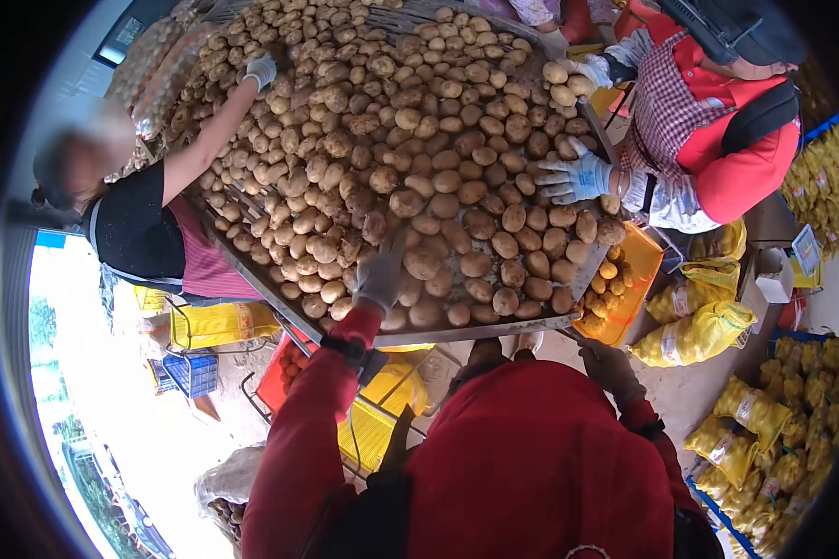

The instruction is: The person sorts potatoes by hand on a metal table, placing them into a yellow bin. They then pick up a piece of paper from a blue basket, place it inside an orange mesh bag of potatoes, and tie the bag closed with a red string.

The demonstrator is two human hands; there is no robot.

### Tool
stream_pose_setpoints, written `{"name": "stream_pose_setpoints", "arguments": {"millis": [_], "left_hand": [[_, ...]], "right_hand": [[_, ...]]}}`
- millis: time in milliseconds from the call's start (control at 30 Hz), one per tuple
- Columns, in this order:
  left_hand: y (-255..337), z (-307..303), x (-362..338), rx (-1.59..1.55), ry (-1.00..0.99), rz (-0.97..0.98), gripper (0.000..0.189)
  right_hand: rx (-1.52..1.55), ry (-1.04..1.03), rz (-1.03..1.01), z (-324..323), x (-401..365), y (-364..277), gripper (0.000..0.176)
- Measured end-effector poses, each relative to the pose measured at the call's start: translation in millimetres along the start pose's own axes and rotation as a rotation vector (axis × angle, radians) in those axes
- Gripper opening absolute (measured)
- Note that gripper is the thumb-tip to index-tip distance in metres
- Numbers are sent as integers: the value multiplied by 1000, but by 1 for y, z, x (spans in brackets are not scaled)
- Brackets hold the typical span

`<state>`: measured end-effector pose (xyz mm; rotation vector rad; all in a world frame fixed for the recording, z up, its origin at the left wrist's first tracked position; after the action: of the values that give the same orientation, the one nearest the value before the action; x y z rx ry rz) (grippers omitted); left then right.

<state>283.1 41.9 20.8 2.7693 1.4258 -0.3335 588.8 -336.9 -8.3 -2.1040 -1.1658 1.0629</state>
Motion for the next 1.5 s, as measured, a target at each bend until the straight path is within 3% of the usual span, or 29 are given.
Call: {"name": "stream_pose_setpoints", "arguments": {"millis": [133,200,267,300,333,400,433,467,600,667,767,833,867,933,1033,1100,1133,1233,1267,1367,1400,1467,1500], "left_hand": [[6,15,38,133,-152,-101,56],[-11,8,41,-135,40,-84,56],[-14,-50,9,-897,-42,-254,62],[-5,-59,-3,-1089,-48,-186,62],[3,-65,-17,-1278,-57,-121,63],[29,-86,-46,-1716,16,19,76],[46,-98,-59,-1727,-37,31,74],[68,-112,-72,-1742,-100,50,72],[144,-128,-105,-1865,-222,307,67],[158,-130,-110,-1487,55,437,68],[179,-149,-125,-1658,-31,205,71],[175,-134,-135,-1662,-124,75,72],[168,-124,-139,-1595,-78,81,73],[162,-114,-154,-1751,-9,35,75],[159,-106,-168,-1865,53,-51,79],[161,-106,-180,-1856,-14,-46,80],[158,-110,-185,-1892,19,0,72],[123,-113,-189,-1684,81,-92,62],[113,-125,-194,-1702,208,-98,47],[93,-120,-211,-1696,283,-139,33],[80,-105,-212,-1735,236,-328,22],[47,-70,-196,-1474,535,-261,21],[35,-77,-198,-1338,670,-235,20]], "right_hand": [[-84,1,-219,-1,15,-46,25],[-141,7,-320,-7,20,-66,26],[-119,-4,-261,-18,24,-70,26],[-103,-14,-235,-23,25,-75,27],[-4,-24,-70,-31,25,-74,28],[232,-83,-198,-36,19,-105,31],[349,-93,-255,-43,17,-114,33],[249,-171,-269,-34,24,-108,42],[847,-445,-337,-30,26,-204,55],[911,-533,-252,-12,27,-221,55],[943,-615,-148,-4,23,-230,56],[919,-615,-178,-4,24,-237,57],[902,-596,-235,-3,23,-241,57],[819,-515,-387,-7,19,-253,64],[747,-294,-551,-22,3,-269,56],[501,-270,-588,-19,-4,-282,62],[380,-251,-603,-16,-8,-287,66],[376,-388,-473,8,-11,-296,82],[341,-400,-484,15,-12,-302,82],[316,-486,-465,49,-18,-305,84],[349,-530,-434,57,-18,-306,84],[575,-678,-381,81,-19,-309,80],[676,-725,-261,91,-20,-308,76]]}}
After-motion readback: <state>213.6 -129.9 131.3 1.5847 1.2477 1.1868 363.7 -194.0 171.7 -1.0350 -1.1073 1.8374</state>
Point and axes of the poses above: each hand's wrist, its own x-axis towards the middle knuckle, its own z-axis out of the palm, y = z × x, the point moved 10 cm from there along x, towards the middle knuckle, and after that the axes turned 8 degrees about x, right-handed, at the moved point
